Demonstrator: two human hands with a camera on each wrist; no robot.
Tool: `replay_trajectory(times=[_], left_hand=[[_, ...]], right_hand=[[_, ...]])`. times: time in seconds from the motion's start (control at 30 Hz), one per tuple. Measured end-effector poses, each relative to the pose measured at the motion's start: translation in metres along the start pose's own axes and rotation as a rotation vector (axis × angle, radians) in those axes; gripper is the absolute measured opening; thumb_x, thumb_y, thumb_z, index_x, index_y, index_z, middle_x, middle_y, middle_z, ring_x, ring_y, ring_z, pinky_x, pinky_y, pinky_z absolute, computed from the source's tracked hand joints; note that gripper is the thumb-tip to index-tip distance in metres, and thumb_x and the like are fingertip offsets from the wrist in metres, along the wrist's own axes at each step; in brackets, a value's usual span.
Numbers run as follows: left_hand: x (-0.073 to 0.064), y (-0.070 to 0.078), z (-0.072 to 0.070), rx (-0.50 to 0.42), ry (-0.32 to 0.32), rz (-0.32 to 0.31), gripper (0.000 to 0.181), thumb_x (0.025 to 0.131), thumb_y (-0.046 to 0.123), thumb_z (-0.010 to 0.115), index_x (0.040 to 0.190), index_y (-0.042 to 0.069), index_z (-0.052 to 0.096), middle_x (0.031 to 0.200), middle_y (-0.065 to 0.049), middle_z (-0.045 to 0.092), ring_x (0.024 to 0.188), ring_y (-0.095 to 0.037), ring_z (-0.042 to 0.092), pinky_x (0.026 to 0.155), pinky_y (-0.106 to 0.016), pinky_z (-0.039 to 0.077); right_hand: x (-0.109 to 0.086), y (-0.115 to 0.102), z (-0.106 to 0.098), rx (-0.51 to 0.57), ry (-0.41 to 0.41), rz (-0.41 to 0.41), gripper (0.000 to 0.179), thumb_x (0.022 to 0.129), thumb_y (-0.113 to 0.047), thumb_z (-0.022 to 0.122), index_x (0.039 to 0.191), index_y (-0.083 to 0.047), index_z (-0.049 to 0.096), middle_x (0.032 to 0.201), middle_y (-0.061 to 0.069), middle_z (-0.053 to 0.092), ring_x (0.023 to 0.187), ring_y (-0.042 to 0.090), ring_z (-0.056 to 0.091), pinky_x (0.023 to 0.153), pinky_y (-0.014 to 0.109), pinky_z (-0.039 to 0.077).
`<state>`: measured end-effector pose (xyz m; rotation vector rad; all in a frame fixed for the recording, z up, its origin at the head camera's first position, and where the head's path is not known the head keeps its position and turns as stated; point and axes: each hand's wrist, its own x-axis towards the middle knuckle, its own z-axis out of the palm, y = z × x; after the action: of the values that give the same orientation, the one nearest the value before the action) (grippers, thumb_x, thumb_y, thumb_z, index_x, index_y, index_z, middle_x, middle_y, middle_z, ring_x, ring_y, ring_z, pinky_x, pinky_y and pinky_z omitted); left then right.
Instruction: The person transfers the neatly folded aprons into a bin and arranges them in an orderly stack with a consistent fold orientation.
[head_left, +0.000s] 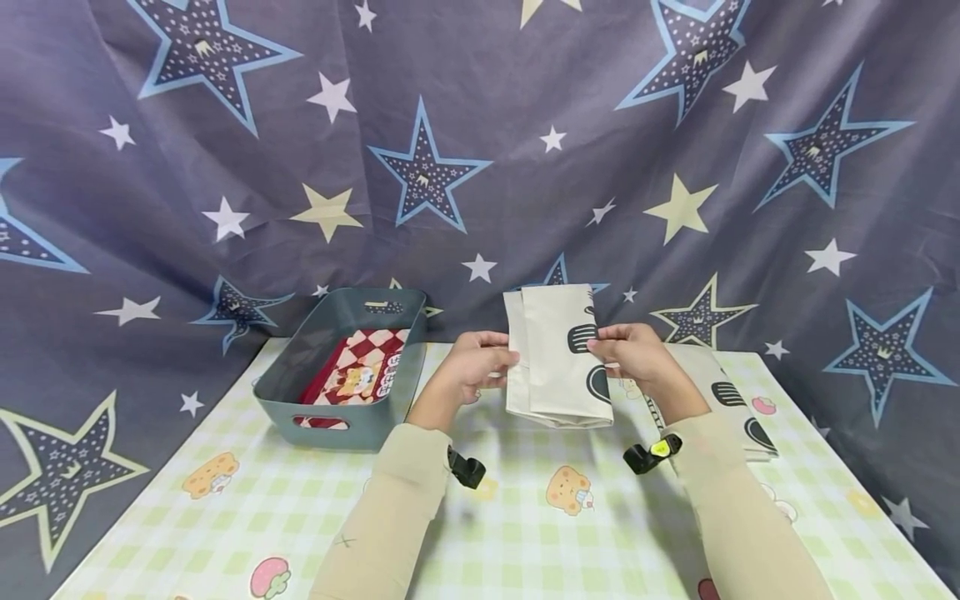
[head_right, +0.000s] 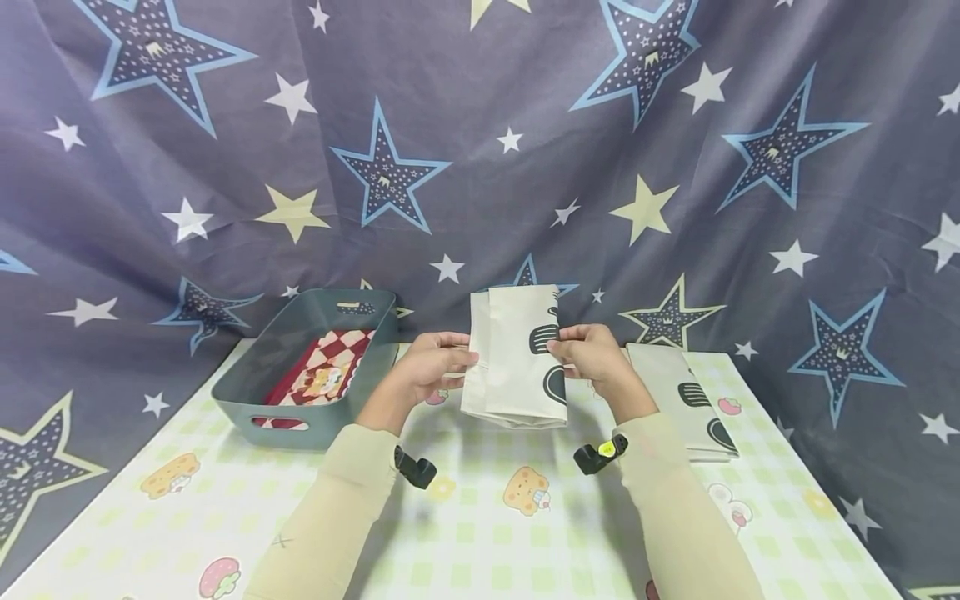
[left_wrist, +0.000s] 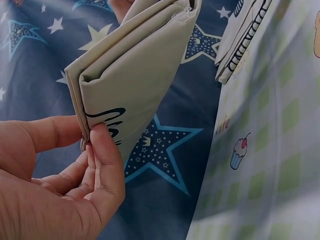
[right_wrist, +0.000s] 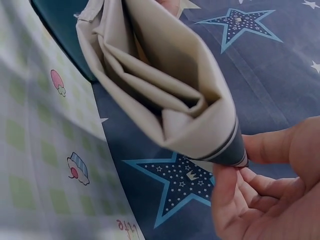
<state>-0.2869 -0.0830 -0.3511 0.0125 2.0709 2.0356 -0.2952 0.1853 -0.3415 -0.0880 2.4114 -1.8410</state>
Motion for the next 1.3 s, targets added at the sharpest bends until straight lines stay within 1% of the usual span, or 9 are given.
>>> replay_trajectory(times=[0.07,0.17,0.23,0.3,0.5,0.7,0.93,1.13,1.3], left_hand=[[-0.002,0.002,-0.002,0.008,0.001,-0.013,0.045,0.092,0.011,0.073,0.135,0.009,0.060,0.108,-0.006,0.066,0.083,-0.019,0.065,0.085,-0.042,0.047],[-0.004,0.004,-0.006,0.017,0.003,-0.007,0.044,0.093,0.011,0.073,0.135,0.009,0.060,0.109,-0.006,0.066,0.083,-0.019,0.064,0.086,-0.044,0.047],[-0.005,0.006,-0.008,0.014,0.007,0.013,0.044,0.093,0.009,0.072,0.135,0.006,0.060,0.109,-0.008,0.066,0.084,-0.018,0.062,0.085,-0.041,0.052],[-0.005,0.007,-0.010,0.012,0.011,0.032,0.043,0.092,0.006,0.071,0.134,0.003,0.059,0.109,-0.009,0.065,0.085,-0.018,0.060,0.080,-0.036,0.056],[-0.005,0.009,-0.017,0.026,0.032,0.058,0.042,0.091,0.003,0.071,0.132,-0.002,0.059,0.105,-0.010,0.065,0.084,-0.018,0.060,0.073,-0.032,0.057],[-0.006,0.010,-0.025,0.052,0.055,0.058,0.040,0.091,0.004,0.072,0.129,-0.001,0.062,0.104,-0.010,0.066,0.085,-0.019,0.062,0.072,-0.032,0.057],[-0.010,0.011,-0.037,0.076,0.059,0.057,0.041,0.092,0.006,0.071,0.130,0.000,0.061,0.106,-0.010,0.066,0.087,-0.020,0.063,0.072,-0.033,0.057],[-0.011,0.011,-0.047,0.098,0.068,0.051,0.039,0.092,0.007,0.071,0.129,0.001,0.061,0.109,-0.011,0.067,0.088,-0.021,0.064,0.071,-0.033,0.057],[-0.013,0.013,-0.053,0.112,0.095,0.042,0.040,0.091,0.006,0.071,0.129,0.001,0.062,0.108,-0.011,0.067,0.089,-0.021,0.063,0.071,-0.032,0.057]], right_hand=[[0.001,-0.001,0.002,0.001,-0.001,0.002,0.041,0.100,-0.012,0.065,0.132,0.009,0.051,0.107,0.005,0.065,0.089,0.011,0.061,0.076,0.030,0.057],[0.001,-0.004,0.005,0.007,-0.002,0.001,0.037,0.100,-0.011,0.065,0.129,0.008,0.052,0.105,0.004,0.065,0.087,0.010,0.062,0.074,0.029,0.057],[0.002,-0.006,0.008,0.009,-0.008,-0.005,0.036,0.100,-0.011,0.064,0.127,0.008,0.053,0.104,0.003,0.065,0.087,0.010,0.062,0.073,0.028,0.057],[0.003,-0.007,0.011,0.015,-0.006,-0.008,0.034,0.099,-0.011,0.065,0.125,0.007,0.053,0.102,0.002,0.066,0.086,0.010,0.062,0.071,0.028,0.057],[0.004,-0.010,0.019,0.021,-0.004,-0.019,0.034,0.099,-0.011,0.066,0.125,0.007,0.054,0.104,0.004,0.067,0.086,0.011,0.062,0.071,0.028,0.057],[0.006,-0.012,0.027,0.033,-0.010,-0.039,0.036,0.099,-0.011,0.065,0.127,0.008,0.053,0.104,0.005,0.067,0.085,0.010,0.062,0.069,0.027,0.057],[0.006,-0.015,0.040,0.049,-0.003,-0.048,0.035,0.099,-0.009,0.066,0.126,0.009,0.055,0.100,0.004,0.067,0.080,0.010,0.062,0.066,0.027,0.057],[0.006,-0.016,0.051,0.046,-0.002,-0.056,0.033,0.099,-0.009,0.065,0.124,0.009,0.056,0.101,0.007,0.068,0.080,0.010,0.062,0.068,0.027,0.057],[0.006,-0.018,0.060,0.026,0.006,-0.059,0.028,0.099,-0.009,0.065,0.120,0.007,0.057,0.102,0.010,0.069,0.081,0.012,0.063,0.070,0.029,0.058]])
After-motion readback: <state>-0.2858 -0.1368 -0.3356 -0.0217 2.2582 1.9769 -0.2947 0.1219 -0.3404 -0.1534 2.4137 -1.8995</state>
